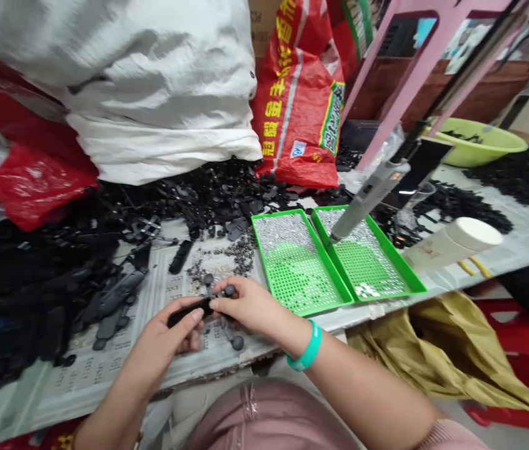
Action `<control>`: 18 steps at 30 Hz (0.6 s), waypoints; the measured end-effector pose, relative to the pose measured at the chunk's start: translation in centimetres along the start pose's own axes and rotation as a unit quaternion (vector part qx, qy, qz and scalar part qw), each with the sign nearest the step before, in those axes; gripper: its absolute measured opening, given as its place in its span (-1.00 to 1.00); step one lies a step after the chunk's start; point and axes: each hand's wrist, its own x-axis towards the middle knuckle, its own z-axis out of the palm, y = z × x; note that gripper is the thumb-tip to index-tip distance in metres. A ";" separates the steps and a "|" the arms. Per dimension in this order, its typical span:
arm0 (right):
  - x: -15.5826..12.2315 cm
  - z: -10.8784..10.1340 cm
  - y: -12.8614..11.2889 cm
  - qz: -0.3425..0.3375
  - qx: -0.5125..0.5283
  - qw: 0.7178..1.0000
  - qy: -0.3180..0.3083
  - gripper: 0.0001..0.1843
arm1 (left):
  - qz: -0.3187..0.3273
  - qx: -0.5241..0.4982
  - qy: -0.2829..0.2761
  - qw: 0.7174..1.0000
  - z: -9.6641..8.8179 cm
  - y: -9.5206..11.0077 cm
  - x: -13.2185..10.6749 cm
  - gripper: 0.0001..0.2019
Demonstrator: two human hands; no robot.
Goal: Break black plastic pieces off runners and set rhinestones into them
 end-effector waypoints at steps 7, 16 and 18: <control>0.0 0.1 1.0 0.021 0.052 0.998 0.027 -0.56 | 0.124 0.252 0.273 0.920 -9.0 5.9 5.3 -0.57; 0.2 0.4 4.1 0.060 0.105 0.993 0.007 -0.52 | 0.051 0.435 0.290 0.851 -18.9 14.8 17.8 -0.63; 0.1 0.4 3.8 0.052 0.104 0.993 0.017 -0.52 | 0.046 0.456 0.263 0.849 -18.1 14.1 18.9 -0.63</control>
